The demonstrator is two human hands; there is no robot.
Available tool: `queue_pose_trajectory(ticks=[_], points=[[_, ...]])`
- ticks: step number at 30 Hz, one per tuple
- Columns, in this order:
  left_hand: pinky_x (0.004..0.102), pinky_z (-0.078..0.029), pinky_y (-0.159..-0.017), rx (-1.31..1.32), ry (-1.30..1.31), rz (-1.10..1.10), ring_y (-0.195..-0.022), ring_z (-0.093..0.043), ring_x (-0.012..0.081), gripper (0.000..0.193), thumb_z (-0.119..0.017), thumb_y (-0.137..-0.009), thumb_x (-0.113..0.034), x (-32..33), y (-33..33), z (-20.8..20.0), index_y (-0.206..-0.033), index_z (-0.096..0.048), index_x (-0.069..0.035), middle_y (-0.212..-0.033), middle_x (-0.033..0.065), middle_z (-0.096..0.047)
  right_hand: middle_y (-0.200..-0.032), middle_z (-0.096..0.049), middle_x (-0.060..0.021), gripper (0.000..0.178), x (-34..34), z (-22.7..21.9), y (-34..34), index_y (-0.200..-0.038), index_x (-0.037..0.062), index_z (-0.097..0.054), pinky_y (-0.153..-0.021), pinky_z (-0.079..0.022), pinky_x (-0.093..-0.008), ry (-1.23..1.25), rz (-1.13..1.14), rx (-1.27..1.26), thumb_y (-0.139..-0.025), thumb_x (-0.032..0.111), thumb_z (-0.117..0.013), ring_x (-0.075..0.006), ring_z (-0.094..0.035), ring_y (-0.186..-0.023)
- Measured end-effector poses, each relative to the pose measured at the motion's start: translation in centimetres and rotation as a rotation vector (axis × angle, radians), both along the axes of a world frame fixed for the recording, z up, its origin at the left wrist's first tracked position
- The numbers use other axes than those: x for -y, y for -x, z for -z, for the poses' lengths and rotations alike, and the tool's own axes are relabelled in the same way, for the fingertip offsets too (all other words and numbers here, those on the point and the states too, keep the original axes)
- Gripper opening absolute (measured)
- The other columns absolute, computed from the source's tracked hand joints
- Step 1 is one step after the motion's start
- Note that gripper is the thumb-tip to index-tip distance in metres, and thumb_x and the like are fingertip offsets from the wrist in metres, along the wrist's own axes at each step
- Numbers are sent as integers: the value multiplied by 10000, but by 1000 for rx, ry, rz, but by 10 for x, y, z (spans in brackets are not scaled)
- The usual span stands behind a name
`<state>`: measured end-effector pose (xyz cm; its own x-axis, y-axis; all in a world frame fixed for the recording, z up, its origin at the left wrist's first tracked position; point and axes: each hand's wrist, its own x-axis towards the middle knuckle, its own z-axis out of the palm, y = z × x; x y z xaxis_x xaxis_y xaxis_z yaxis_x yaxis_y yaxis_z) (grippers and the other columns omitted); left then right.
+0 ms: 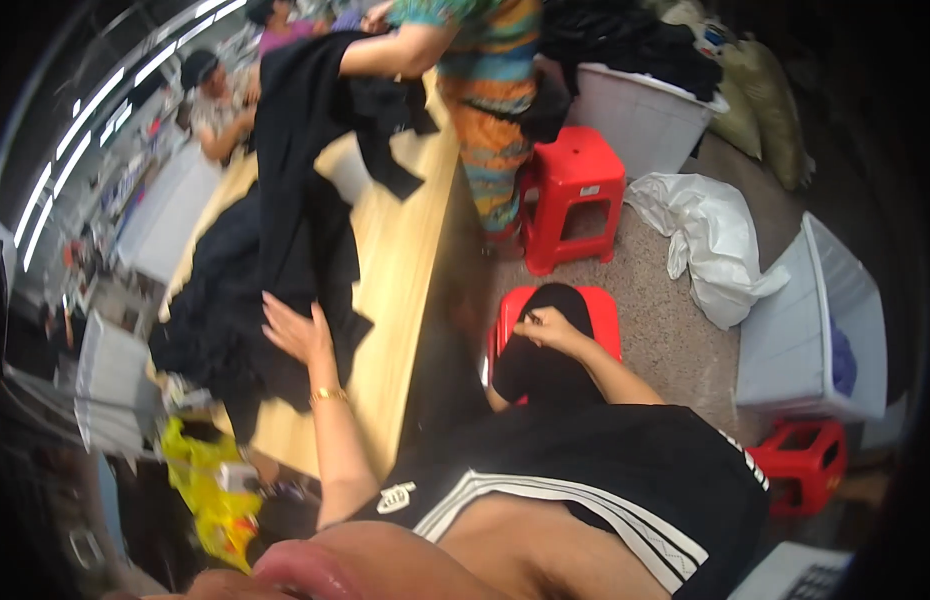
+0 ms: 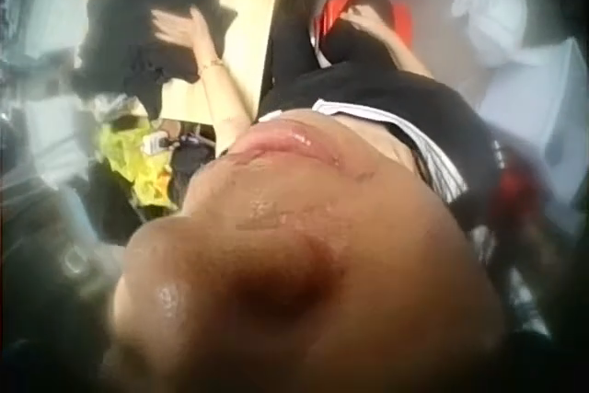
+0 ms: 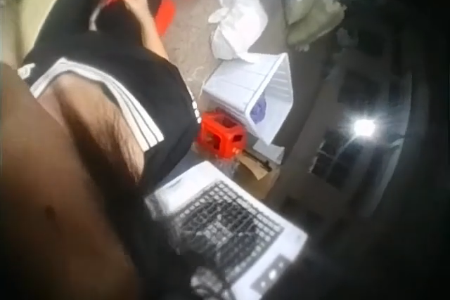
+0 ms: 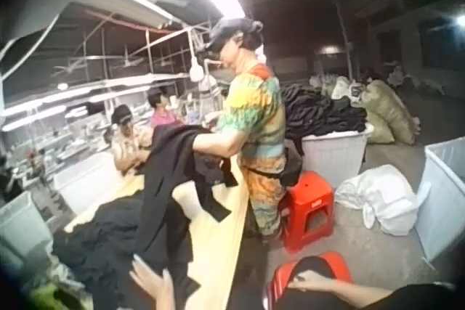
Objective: Trimming loose threads from black garments using a pair of thread snips.
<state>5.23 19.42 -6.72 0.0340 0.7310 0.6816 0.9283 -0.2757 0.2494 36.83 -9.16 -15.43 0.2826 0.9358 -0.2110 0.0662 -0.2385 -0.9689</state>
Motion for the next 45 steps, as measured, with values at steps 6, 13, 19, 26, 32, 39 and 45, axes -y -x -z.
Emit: queue_pose_trajectory(ticks=[6, 13, 19, 26, 32, 39, 45], points=[[412, -368, -1017, 4, -48, 143, -1212, -487, 299, 676, -720, -781, -317, 3, 31, -11, -1340, -448, -52, -1308, 130, -531, -536, -482, 42, 286, -2, -14, 7, -644, 111, -497, -444, -272, -209, 4, 33, -8, -868, 201, -651, -26, -392, -469], [387, -453, -884, 251, 98, 266, -1032, -585, 320, 278, -609, -857, -122, 0, 73, -22, -1132, -607, -81, -1100, 126, -636, -543, -486, 49, 283, 3, -16, 3, -637, 120, -507, -442, -278, -202, -2, 19, -39, -871, 163, -660, -24, -402, -469], [335, -471, -849, 589, -197, 218, -947, -589, 247, 288, -595, -856, -70, -8, 62, -64, -1143, -601, -38, -1070, 120, -599, -543, -488, 52, 274, 11, -8, 0, -651, 120, -505, -441, -270, -193, 12, 31, -62, -877, 162, -654, -19, -398, -467], [455, -344, -1040, 252, 102, 262, -1231, -454, 357, 673, -722, -762, -373, -31, 52, -28, -1302, -491, -45, -1294, 187, -510, -552, -487, 56, 273, -4, -9, 5, -655, 118, -506, -444, -275, -188, 1, 16, -67, -879, 165, -655, -17, -402, -471], [660, -118, -1071, -56, 191, 119, -1382, -251, 371, 855, -711, -714, -511, -25, 3, -48, -1402, -391, -117, -1424, 182, -401, -545, -481, 37, 250, 7, -8, -7, -667, 95, -498, -444, -308, -212, -130, 22, 23, -890, 141, -600, -35, -418, -477], [459, -411, -922, -241, 136, 185, -1101, -546, 319, 699, -728, -710, -483, -43, -12, -26, -1253, -547, -81, -1125, 136, -610, -550, -533, 16, 288, -4, 1, 7, -661, 88, -565, -461, -354, -226, -8, -46, -34, -850, 268, -688, -49, -465, -495], [462, -441, -809, -252, 264, 203, -954, -612, 330, 418, -631, -825, -366, -64, -35, -36, -1096, -619, -48, -993, 167, -652, -536, -520, 15, 293, 5, -6, 7, -652, 96, -545, -462, -333, -223, -91, 11, -63, -855, 247, -692, -50, -451, -486]])
